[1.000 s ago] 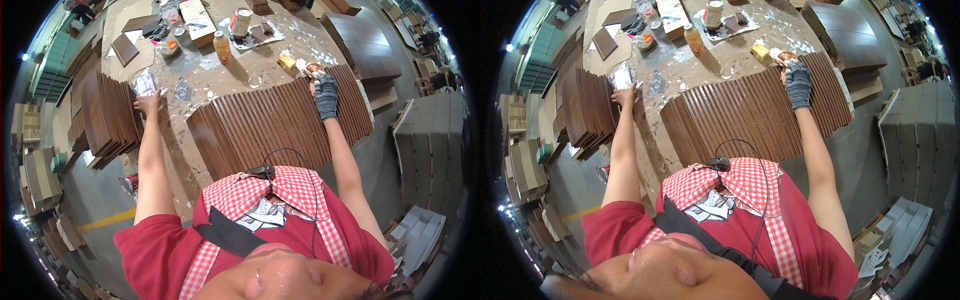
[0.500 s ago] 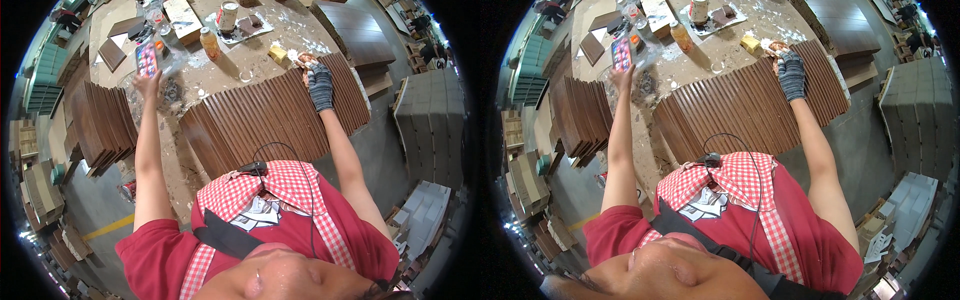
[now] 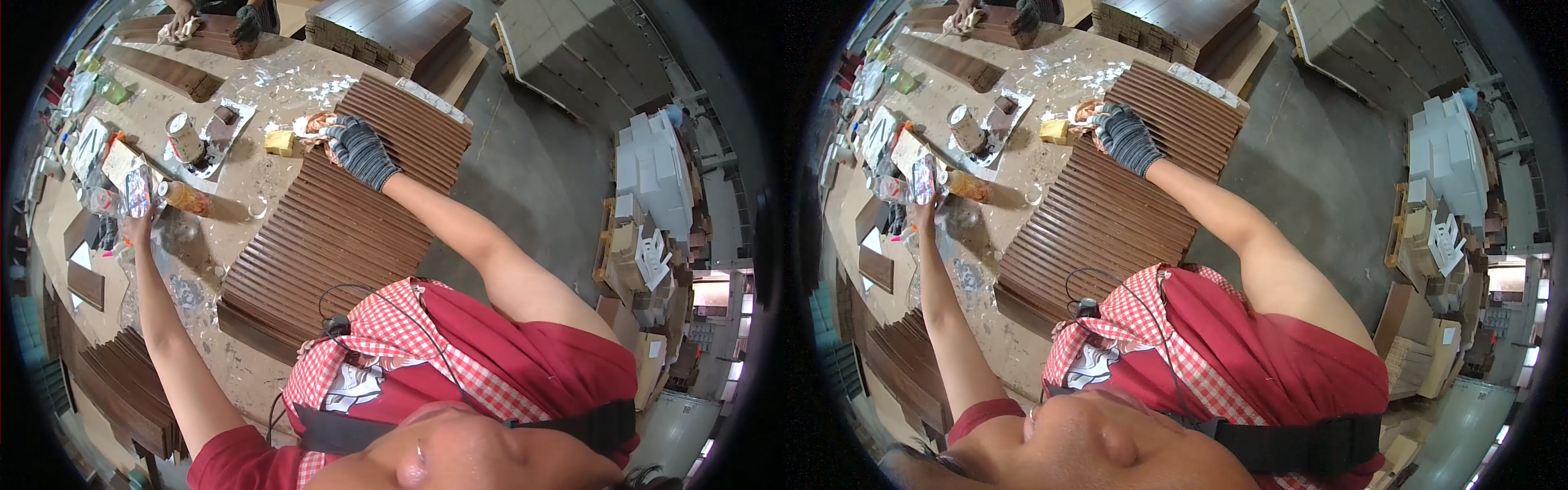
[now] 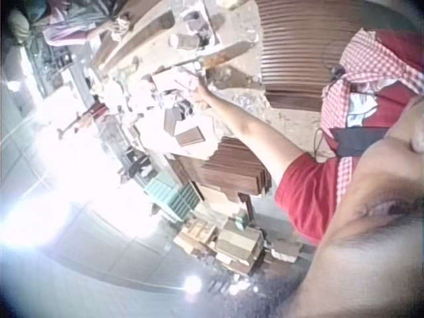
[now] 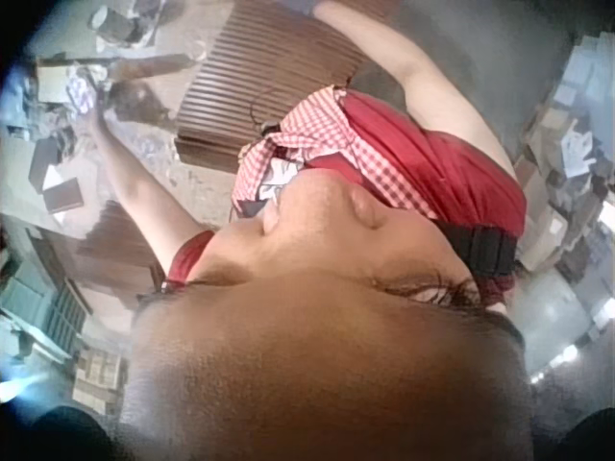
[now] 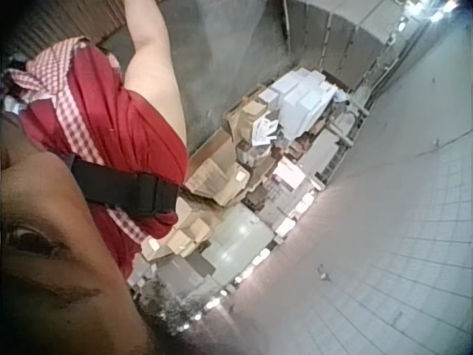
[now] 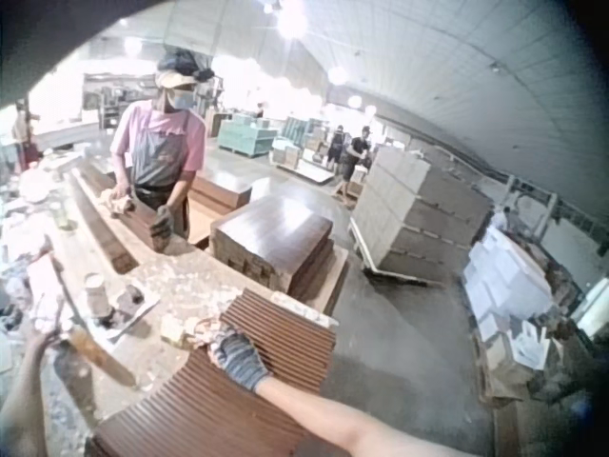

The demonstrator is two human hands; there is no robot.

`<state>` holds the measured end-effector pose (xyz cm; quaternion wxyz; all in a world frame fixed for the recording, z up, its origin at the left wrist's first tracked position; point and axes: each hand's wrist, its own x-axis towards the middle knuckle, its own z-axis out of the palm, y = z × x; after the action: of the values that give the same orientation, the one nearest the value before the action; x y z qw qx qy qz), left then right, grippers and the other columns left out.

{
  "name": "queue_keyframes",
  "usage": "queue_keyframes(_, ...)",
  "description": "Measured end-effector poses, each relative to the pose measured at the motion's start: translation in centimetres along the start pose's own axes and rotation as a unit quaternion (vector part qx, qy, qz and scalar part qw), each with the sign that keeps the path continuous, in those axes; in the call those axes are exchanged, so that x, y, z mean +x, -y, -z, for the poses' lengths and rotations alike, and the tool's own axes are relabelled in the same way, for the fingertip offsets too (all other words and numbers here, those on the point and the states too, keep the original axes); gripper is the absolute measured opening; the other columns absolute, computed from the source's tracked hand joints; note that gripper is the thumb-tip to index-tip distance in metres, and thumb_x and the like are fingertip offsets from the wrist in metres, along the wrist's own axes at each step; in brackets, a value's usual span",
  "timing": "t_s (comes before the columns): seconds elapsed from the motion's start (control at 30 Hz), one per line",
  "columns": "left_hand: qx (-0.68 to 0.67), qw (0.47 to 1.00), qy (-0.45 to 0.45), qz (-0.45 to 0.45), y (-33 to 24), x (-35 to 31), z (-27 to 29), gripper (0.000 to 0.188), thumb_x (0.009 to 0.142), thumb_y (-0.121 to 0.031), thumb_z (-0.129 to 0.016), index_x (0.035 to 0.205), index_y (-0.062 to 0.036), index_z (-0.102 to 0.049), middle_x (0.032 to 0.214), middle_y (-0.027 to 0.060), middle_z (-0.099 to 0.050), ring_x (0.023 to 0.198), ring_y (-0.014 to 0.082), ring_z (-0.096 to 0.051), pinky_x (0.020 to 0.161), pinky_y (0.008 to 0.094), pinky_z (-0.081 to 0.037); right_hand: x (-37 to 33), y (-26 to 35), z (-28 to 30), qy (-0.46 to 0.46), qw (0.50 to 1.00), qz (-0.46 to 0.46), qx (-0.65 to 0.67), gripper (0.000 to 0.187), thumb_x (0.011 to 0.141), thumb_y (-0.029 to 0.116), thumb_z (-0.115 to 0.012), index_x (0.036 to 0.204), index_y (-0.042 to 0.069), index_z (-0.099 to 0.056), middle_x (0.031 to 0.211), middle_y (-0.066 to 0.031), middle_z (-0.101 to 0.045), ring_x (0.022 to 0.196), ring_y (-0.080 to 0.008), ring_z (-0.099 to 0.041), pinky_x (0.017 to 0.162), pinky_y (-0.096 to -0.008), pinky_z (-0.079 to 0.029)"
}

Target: The recorder is polishing and inspecting wooden panels at a workbench in a factory.

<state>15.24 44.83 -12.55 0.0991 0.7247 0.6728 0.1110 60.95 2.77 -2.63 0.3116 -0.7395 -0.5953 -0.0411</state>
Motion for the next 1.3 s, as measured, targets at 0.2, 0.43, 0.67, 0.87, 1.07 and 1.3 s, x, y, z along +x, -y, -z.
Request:
queue_keyframes(0.2,0.022,0.998,-0.067,0.001,3.3,-2.1,0.8,0.108,0.063,-0.071,-0.072,0.137,0.0028,-0.047,0.14,0.0242,-0.049,0.129,0.0376,-0.047,0.108,0.0444,-0.036,0.7,0.9,-1.6,-0.026,0.988,0.084,0.126,0.039,0.071,0.001,-0.058,0.108,0.006,-0.066,0.107,-0.013,-0.067,0.097,-0.0317,-0.065,0.089,-0.0397,-0.051)
queue_keyframes(0.43,-0.359,0.906,-0.224,-0.021,4.4,-29.0,4.3,0.06,0.082,-0.038,-0.073,0.126,-0.0012,-0.057,0.116,0.0182,-0.057,0.112,0.0321,-0.049,0.098,0.0411,-0.038,-3.7,4.1,-2.8,-0.053,0.995,0.079,0.02,0.027,0.088,0.005,-0.059,0.115,0.004,-0.063,0.11,-0.0153,-0.062,0.103,-0.0292,-0.059,0.097,-0.0397,-0.045)
queue_keyframes(0.67,-0.353,0.914,-0.138,0.142,0.5,-55.9,4.5,0.062,0.088,-0.035,-0.068,0.135,-0.0008,-0.048,0.13,0.0193,-0.045,0.123,0.0341,-0.04,0.107,0.0446,-0.029,-3.8,4.1,-6.2,0.188,0.913,-0.189,0.31,0.021,0.091,0.007,-0.058,0.11,0.0,-0.063,0.112,-0.018,-0.062,0.105,-0.0292,-0.059,0.095,-0.0371,-0.045)
queue_keyframes(0.87,-0.224,0.963,0.086,0.123,-2.5,-59.1,1.9,0.093,0.092,-0.06,-0.049,0.146,0.0113,-0.021,0.147,0.0324,-0.025,0.137,0.0476,-0.022,0.115,0.0495,-0.018,-4.0,-3.3,-7.6,-0.051,0.998,-0.001,0.022,0.025,0.096,0.016,-0.054,0.114,0.001,-0.062,0.114,-0.0177,-0.06,0.106,-0.0327,-0.058,0.098,-0.0414,-0.045)
queue_keyframes(1.07,-0.211,0.968,0.112,0.083,-4.0,-56.4,2.4,0.102,0.09,-0.064,-0.05,0.143,0.0173,-0.019,0.149,0.0387,-0.017,0.14,0.0489,-0.017,0.115,0.0526,-0.017,-7.7,3.0,-6.9,0.002,0.894,-0.062,0.443,0.018,0.098,0.012,-0.051,0.11,0.002,-0.059,0.102,-0.0093,-0.059,0.088,-0.0152,-0.06,0.08,-0.0287,-0.054)
queue_keyframes(1.3,-0.245,0.962,0.062,0.102,-2.5,-55.7,1.6,0.087,0.093,-0.052,-0.053,0.141,0.0166,-0.028,0.145,0.0382,-0.027,0.139,0.0468,-0.025,0.115,0.0465,-0.022,-10.8,7.8,-8.7,0.078,0.992,0.093,-0.03,0.048,0.087,0.035,-0.07,0.127,0.012,-0.059,0.138,-0.0181,-0.048,0.13,-0.0384,-0.041,0.111,-0.0494,-0.033)
